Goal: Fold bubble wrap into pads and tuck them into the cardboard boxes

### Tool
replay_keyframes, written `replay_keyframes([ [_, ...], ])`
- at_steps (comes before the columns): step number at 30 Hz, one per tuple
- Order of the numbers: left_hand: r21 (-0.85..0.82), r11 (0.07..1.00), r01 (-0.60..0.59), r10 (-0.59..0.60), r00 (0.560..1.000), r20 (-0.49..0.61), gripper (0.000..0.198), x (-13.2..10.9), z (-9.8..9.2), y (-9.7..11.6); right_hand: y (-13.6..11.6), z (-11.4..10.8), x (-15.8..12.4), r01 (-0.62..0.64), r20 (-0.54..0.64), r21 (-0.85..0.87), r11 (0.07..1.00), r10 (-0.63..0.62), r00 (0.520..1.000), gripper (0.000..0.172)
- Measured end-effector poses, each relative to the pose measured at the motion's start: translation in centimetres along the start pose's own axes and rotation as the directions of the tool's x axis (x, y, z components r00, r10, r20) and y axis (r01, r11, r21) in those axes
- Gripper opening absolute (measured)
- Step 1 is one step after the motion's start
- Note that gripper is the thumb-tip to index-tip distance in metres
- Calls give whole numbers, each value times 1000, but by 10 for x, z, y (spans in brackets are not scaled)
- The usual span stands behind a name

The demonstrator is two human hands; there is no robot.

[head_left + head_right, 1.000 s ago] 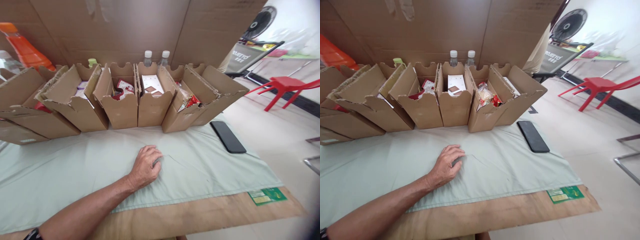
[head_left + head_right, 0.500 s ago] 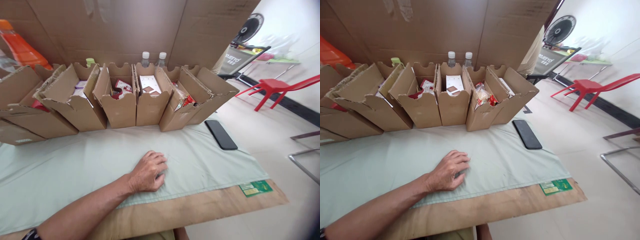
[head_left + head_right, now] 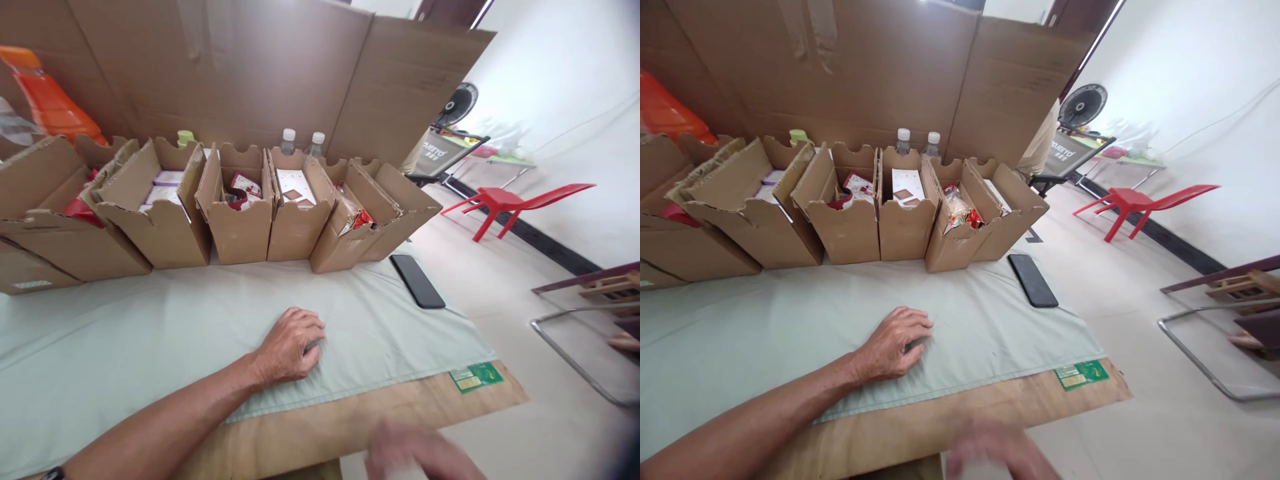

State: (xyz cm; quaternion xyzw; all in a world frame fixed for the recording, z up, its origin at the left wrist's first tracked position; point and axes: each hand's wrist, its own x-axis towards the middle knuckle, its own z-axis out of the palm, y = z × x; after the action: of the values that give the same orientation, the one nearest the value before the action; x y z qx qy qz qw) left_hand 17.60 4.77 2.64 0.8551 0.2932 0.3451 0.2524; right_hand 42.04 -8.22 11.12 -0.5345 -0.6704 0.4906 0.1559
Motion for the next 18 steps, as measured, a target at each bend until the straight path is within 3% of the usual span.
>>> replay_keyframes([
  [2, 0, 1000, -9, 9, 1000, 0, 26, 1, -1, 0, -5, -17, 55, 85, -81, 5, 996, -85, 993, 29],
  [4, -4, 1000, -13, 13, 1000, 2, 28, 1, -1, 0, -7, -33, 117, 216, -339, 13, 976, -199, 920, 37],
  [6, -9, 1000, -10, 10, 1000, 3, 29, 1, -1, -1, -5, -47, 171, 249, -413, 9, 969, -223, 883, 44],
  [8, -20, 1000, -2, 2, 1000, -2, 30, 1, -1, -2, -1, -56, 209, 252, -446, -2, 968, -226, 866, 40],
  [11, -45, 999, 9, -9, 1000, -16, 32, 1, 0, -3, 6, -63, 233, 249, -476, -18, 968, -227, 849, 34],
  [18, -72, 997, 11, -14, 999, -47, 29, 2, 1, -4, 12, -63, 239, 236, -515, -44, 971, -224, 827, 37],
])
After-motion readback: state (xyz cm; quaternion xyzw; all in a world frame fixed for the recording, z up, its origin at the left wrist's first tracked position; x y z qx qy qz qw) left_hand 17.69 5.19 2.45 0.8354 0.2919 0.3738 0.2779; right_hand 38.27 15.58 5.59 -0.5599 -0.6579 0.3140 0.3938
